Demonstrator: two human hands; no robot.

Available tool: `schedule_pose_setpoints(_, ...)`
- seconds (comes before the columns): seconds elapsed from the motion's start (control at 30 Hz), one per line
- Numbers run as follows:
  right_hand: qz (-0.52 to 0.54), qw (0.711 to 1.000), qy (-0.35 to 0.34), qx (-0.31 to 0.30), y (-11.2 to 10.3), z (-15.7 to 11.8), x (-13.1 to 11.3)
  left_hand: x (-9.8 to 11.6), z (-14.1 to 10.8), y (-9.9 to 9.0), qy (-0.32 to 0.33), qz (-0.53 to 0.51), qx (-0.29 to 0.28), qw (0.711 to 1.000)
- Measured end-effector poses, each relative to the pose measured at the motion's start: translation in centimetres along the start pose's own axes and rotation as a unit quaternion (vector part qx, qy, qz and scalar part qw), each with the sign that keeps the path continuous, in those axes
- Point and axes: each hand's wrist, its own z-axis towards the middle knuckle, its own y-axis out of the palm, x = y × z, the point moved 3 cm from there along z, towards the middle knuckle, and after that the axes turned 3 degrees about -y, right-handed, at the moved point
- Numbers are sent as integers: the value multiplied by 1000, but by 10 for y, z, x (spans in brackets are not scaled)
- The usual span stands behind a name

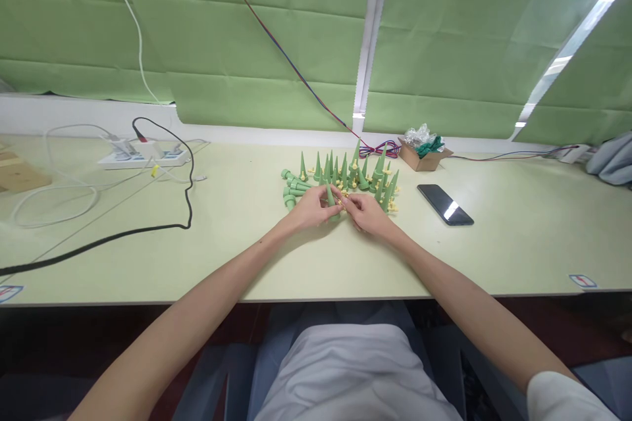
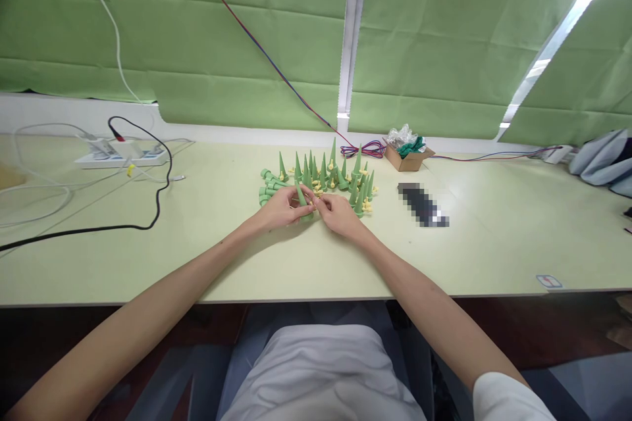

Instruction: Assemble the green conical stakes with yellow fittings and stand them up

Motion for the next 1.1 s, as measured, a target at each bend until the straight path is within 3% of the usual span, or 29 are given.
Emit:
schedule_pose_setpoints(0.27, -3, 1000, 16, 8, 2, 1, 3, -2, 1, 0, 22, 12, 13, 1000)
schedule_pose_setpoints(0.53, 103, 994, 22, -16, 2, -2, 1, 5, -1, -1, -10, -9, 18, 1000)
schedule_pose_setpoints(0.73, 42, 999, -3, -11, 2, -1, 1, 0, 1, 0, 2, -13, 4, 1000)
schedule_pose_setpoints(1.1, -14, 1000, 23, 3, 1, 0, 1, 0, -1, 1, 11, -3, -3, 1000)
